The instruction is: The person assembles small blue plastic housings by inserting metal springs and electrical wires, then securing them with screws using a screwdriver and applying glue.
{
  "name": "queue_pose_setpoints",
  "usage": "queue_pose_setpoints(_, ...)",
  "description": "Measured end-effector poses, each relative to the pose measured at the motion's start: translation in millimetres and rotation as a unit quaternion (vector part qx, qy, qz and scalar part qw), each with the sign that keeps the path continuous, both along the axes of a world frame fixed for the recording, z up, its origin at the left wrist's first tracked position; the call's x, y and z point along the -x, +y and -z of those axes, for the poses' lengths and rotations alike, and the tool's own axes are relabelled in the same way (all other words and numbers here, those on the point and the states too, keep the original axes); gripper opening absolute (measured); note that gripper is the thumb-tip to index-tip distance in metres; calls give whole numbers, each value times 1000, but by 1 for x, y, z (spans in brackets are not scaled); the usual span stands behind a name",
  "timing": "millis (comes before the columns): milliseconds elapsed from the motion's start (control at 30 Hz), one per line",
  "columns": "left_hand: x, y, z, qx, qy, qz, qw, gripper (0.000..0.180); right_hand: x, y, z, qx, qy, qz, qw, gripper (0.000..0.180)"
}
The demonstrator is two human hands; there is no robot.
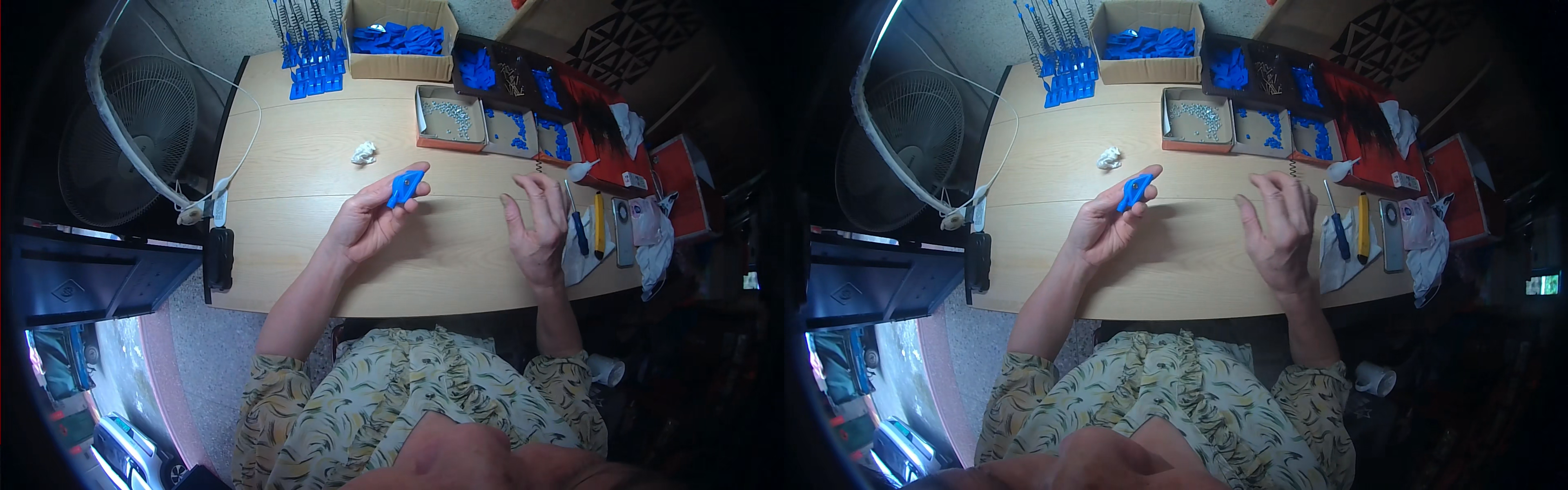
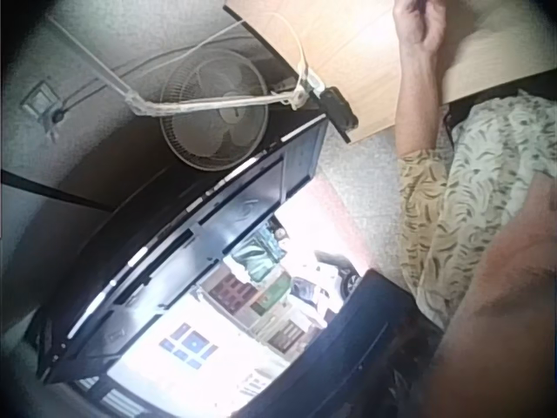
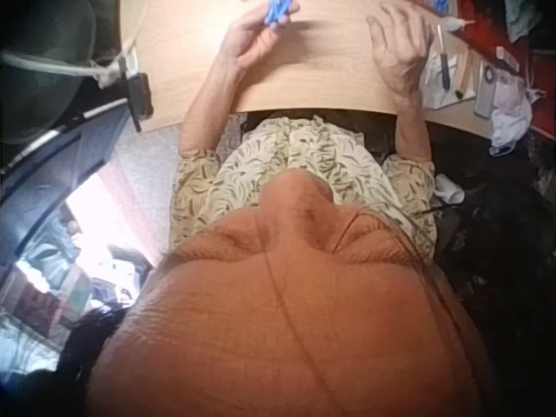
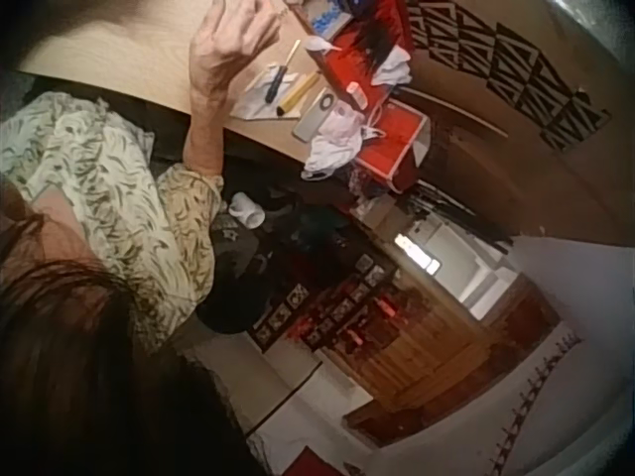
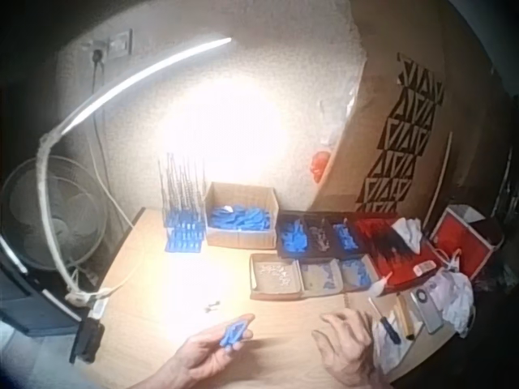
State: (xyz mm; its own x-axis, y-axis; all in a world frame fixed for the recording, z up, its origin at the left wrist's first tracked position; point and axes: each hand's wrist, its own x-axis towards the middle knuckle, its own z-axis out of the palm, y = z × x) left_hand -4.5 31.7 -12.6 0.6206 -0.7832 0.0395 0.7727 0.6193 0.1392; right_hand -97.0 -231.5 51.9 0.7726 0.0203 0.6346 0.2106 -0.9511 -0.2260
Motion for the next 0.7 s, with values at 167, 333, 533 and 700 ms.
queue_pose_setpoints(167,1,0,1,-19,-6,4,1000,52,-10,31,-6,-42,-26,-100,994,36)
queue_pose_setpoints(333,2,-3,4,-11,14,25,1000,50,-16,50,-7,-64,-1,-165,984,41)
queue_pose_setpoints(533,8,-13,-7,-189,-47,-43,980,49,-30,55,9,-109,75,-220,966,62)
queue_pose_setpoints(700,11,-16,-2,-231,-93,-60,967,51,-47,47,41,-110,49,-264,957,63)
